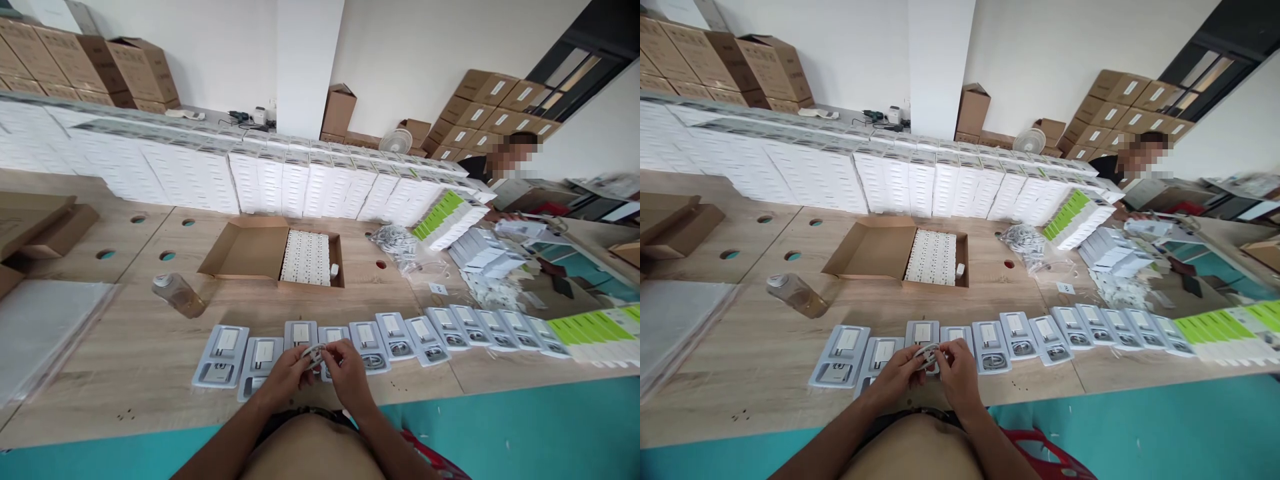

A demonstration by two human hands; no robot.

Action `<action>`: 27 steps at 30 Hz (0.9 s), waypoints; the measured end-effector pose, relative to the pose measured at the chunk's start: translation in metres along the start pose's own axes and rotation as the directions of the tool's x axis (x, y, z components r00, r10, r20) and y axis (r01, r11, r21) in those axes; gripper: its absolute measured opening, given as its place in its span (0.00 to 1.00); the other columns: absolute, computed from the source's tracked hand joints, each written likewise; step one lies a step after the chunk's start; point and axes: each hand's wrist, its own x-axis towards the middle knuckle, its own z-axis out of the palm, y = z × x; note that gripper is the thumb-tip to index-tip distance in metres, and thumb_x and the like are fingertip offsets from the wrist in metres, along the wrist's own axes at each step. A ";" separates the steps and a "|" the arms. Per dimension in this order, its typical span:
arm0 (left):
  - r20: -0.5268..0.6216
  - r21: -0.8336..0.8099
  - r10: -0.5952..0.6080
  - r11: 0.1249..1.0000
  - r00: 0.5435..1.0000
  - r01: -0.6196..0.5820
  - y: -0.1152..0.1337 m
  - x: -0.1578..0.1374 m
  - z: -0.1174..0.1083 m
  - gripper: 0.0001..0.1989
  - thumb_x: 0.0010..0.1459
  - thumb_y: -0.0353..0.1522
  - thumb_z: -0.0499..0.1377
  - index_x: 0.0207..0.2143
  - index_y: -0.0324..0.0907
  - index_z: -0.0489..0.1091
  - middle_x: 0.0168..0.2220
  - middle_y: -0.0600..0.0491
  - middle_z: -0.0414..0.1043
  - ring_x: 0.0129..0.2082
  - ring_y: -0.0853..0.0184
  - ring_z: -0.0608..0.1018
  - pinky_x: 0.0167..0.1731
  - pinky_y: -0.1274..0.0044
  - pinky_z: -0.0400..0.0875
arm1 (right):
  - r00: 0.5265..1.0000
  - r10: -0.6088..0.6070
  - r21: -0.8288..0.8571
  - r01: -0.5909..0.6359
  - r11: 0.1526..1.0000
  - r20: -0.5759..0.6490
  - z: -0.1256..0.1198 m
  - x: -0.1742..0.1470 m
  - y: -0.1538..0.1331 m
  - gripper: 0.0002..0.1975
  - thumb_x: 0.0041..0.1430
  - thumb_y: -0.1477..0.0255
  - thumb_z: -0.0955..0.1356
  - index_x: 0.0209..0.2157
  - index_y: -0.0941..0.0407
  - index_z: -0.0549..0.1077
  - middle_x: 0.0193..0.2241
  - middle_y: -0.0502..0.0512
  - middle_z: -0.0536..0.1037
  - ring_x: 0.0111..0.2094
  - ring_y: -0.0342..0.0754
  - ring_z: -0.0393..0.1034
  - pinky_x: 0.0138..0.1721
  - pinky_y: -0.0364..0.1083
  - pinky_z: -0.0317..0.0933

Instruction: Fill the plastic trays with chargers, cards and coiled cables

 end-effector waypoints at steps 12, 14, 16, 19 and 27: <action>0.208 0.677 0.136 0.695 0.969 -0.243 0.019 -0.003 -0.025 0.15 0.60 0.31 0.48 0.42 0.45 0.72 0.33 0.52 0.76 0.36 0.63 0.75 0.40 0.74 0.65 | 0.887 -0.043 -0.021 0.059 0.998 0.461 -0.028 0.026 0.003 0.07 0.54 0.72 0.68 0.35 0.55 0.76 0.26 0.47 0.76 0.26 0.41 0.66 0.29 0.40 0.60; 0.163 0.669 0.159 0.708 0.974 -0.228 0.009 -0.002 -0.032 0.16 0.59 0.34 0.52 0.49 0.46 0.69 0.40 0.51 0.75 0.41 0.62 0.75 0.43 0.74 0.66 | 0.878 -0.002 0.003 0.001 1.000 0.479 -0.026 0.027 0.018 0.08 0.54 0.73 0.68 0.37 0.55 0.76 0.27 0.48 0.76 0.26 0.41 0.66 0.28 0.39 0.60; 0.069 0.688 0.185 0.703 0.980 -0.181 -0.003 0.000 -0.043 0.18 0.57 0.35 0.56 0.51 0.46 0.66 0.44 0.50 0.72 0.43 0.62 0.74 0.44 0.73 0.67 | 0.892 0.035 -0.046 -0.016 0.999 0.451 -0.021 0.025 0.036 0.08 0.54 0.74 0.67 0.37 0.56 0.76 0.27 0.48 0.76 0.26 0.42 0.67 0.29 0.40 0.61; -0.057 0.779 0.230 0.619 0.972 -0.101 -0.020 0.006 -0.058 0.13 0.56 0.31 0.55 0.45 0.45 0.68 0.42 0.51 0.72 0.41 0.64 0.74 0.45 0.72 0.67 | 0.922 -0.037 -0.192 0.119 0.974 0.386 -0.010 0.018 0.059 0.09 0.54 0.76 0.67 0.37 0.55 0.76 0.32 0.50 0.77 0.32 0.43 0.70 0.35 0.41 0.63; 0.004 0.870 0.215 0.481 0.977 -0.109 -0.043 0.018 -0.058 0.10 0.55 0.27 0.53 0.38 0.42 0.71 0.42 0.49 0.73 0.44 0.62 0.73 0.47 0.70 0.65 | 0.781 -0.201 -0.514 0.557 0.653 0.591 0.042 0.025 0.080 0.08 0.60 0.75 0.64 0.32 0.57 0.76 0.32 0.56 0.76 0.35 0.47 0.70 0.36 0.43 0.59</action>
